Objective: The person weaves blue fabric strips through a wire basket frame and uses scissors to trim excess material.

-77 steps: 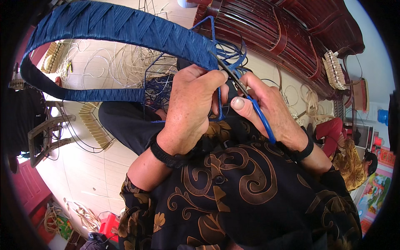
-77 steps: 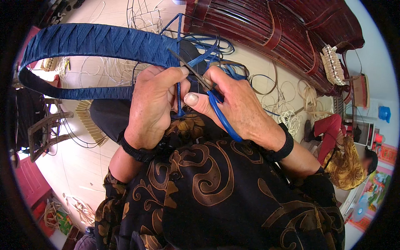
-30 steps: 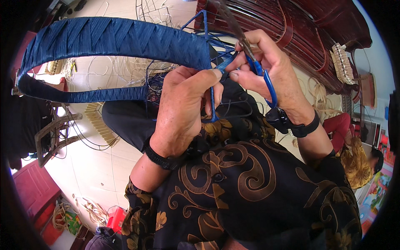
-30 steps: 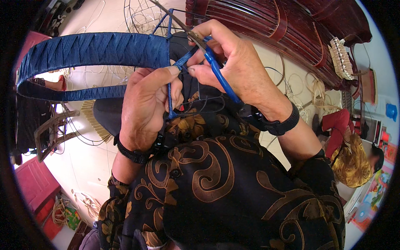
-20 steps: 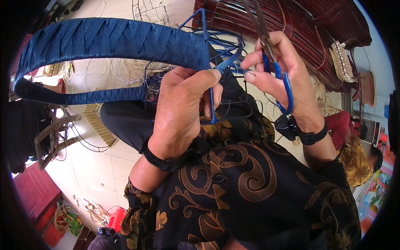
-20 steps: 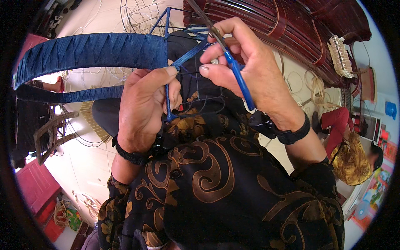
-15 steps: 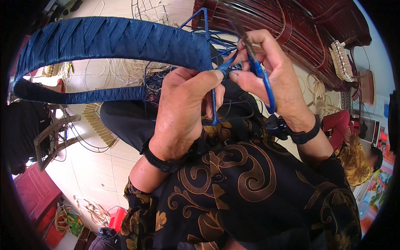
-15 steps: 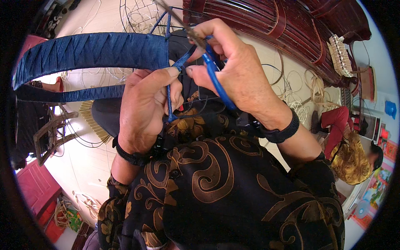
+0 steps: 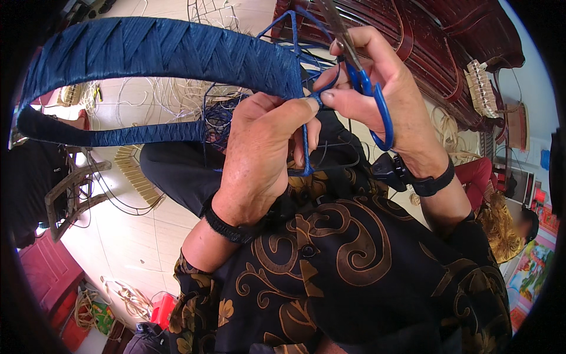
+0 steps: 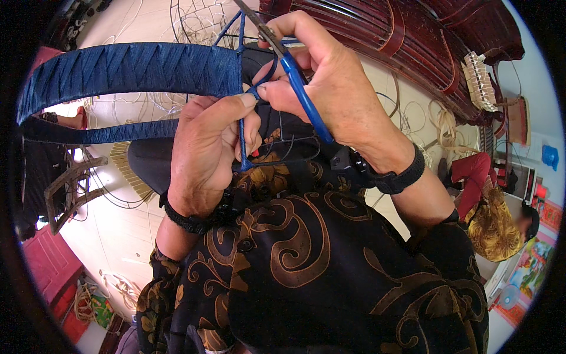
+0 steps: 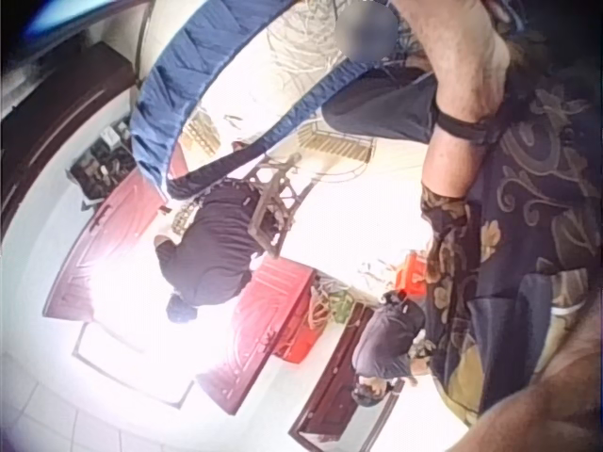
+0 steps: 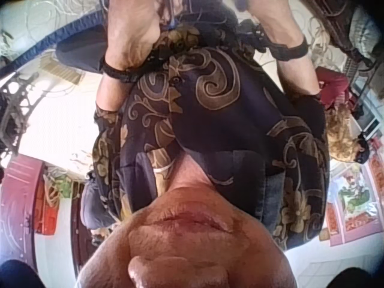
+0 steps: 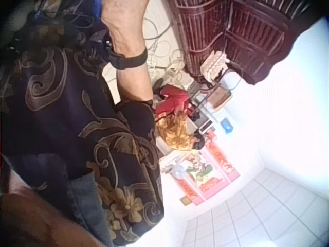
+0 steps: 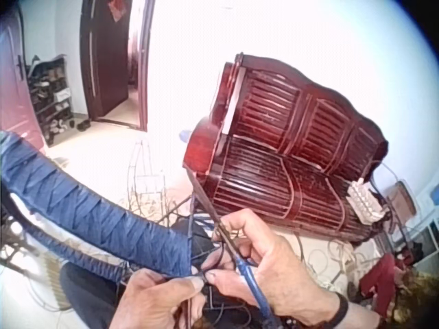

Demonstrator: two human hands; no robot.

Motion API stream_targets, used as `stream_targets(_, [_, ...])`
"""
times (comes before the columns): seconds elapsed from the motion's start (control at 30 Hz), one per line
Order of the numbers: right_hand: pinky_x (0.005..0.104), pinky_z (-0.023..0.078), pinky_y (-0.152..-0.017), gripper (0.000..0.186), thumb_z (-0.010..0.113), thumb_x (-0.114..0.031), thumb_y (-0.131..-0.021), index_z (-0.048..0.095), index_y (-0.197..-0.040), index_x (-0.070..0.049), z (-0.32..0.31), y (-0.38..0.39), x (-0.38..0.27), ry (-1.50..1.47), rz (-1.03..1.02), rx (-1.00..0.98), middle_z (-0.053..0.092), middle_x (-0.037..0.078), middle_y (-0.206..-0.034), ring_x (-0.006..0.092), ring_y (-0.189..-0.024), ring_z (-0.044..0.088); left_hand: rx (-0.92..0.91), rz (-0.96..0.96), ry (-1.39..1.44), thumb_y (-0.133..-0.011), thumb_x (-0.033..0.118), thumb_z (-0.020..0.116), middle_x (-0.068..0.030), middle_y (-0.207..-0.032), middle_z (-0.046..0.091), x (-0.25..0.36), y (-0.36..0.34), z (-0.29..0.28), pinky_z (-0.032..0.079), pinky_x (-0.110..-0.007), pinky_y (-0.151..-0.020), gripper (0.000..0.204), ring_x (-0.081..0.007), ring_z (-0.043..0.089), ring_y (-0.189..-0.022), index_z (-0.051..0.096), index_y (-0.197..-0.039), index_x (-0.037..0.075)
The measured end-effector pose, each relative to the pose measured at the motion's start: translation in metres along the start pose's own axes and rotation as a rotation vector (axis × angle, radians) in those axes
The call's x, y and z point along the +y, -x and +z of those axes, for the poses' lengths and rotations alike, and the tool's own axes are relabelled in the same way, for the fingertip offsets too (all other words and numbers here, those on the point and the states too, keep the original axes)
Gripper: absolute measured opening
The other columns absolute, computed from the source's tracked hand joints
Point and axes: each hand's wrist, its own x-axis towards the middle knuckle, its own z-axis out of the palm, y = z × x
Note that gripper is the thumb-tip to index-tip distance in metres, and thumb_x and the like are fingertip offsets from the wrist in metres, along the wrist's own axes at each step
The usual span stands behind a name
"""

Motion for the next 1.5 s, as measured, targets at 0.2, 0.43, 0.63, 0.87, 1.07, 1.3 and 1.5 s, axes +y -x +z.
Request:
stream_targets(0.2, [0.0247, 0.050, -0.078, 0.056, 0.073, -0.002, -0.079, 0.044, -0.126, -0.005, 0.000, -0.004, 0.002, 0.029, -0.026, -0.010, 0.064, 0.008, -0.096, 0.0097, -0.085, 0.059, -0.002, 0.000, -0.018, -0.088, 0.013, 0.063, -0.0060, -0.060, 0.062, -0.002, -0.002, -0.003, 0.033, -0.021, -0.040, 0.018, -0.0085, 0.048, -0.042, 0.063, -0.076, 0.000])
stream_targets(0.43, [0.0258, 0.050, -0.078, 0.058, 0.069, 0.002, -0.078, 0.042, -0.129, -0.005, 0.001, -0.006, -0.001, 0.127, -0.010, -0.047, 0.063, 0.007, -0.095, 0.0106, -0.088, 0.059, 0.021, -0.006, -0.007, -0.087, 0.013, 0.064, -0.0059, -0.058, 0.061, -0.001, 0.000, 0.000, 0.032, -0.022, -0.040, 0.021, -0.0089, 0.047, -0.042, 0.062, -0.069, 0.001])
stream_targets(0.63, [0.0240, 0.049, -0.077, 0.057, 0.065, 0.005, -0.077, 0.041, -0.128, -0.006, 0.003, -0.005, 0.005, 0.084, -0.088, -0.045, 0.062, 0.006, -0.096, 0.0096, -0.086, 0.058, -0.006, -0.001, -0.033, -0.088, 0.013, 0.062, -0.0054, -0.058, 0.061, 0.000, 0.000, -0.002, 0.032, -0.022, -0.040, 0.020, -0.0087, 0.046, -0.041, 0.064, -0.073, 0.001])
stream_targets(0.87, [0.0234, 0.047, -0.074, 0.045, 0.064, 0.004, -0.077, 0.043, -0.115, -0.007, 0.005, -0.007, 0.017, 0.335, -0.272, 0.039, 0.064, 0.004, -0.089, 0.0086, -0.080, 0.057, 0.029, -0.001, -0.011, -0.088, 0.014, 0.062, -0.0053, -0.058, 0.061, 0.001, 0.001, 0.001, 0.032, -0.022, -0.040, 0.022, -0.0087, 0.046, -0.041, 0.065, -0.070, 0.002])
stream_targets(1.07, [0.0218, 0.049, -0.069, 0.040, 0.064, 0.003, -0.084, 0.042, -0.116, -0.005, -0.014, -0.008, 0.041, 0.493, -0.270, 0.325, 0.066, 0.004, -0.088, 0.0071, -0.075, 0.058, 0.015, -0.022, -0.035, -0.088, 0.014, 0.062, -0.0053, -0.059, 0.061, 0.000, 0.001, -0.004, 0.033, -0.022, -0.042, 0.020, -0.0090, 0.046, -0.042, 0.065, -0.074, 0.001])
stream_targets(1.3, [0.0301, 0.054, -0.068, 0.039, 0.072, -0.016, -0.084, 0.049, -0.115, -0.009, -0.105, 0.007, 0.082, 0.729, -0.119, 0.680, 0.070, 0.007, -0.078, 0.0142, -0.070, 0.068, 0.002, -0.037, -0.021, -0.088, 0.015, 0.062, -0.0056, -0.059, 0.060, 0.003, 0.001, -0.005, 0.033, -0.023, -0.043, 0.023, -0.0094, 0.048, -0.044, 0.063, -0.070, 0.001])
stream_targets(1.5, [0.0293, 0.051, -0.076, 0.045, 0.071, -0.017, -0.083, 0.047, -0.119, -0.006, -0.183, 0.040, 0.107, 0.718, 0.056, 0.804, 0.070, 0.009, -0.090, 0.0159, -0.078, 0.066, 0.018, -0.013, 0.049, -0.089, 0.010, 0.063, -0.0053, -0.061, 0.061, 0.002, 0.005, -0.003, 0.035, -0.021, -0.042, 0.007, -0.0099, 0.051, -0.046, 0.064, -0.093, 0.003])
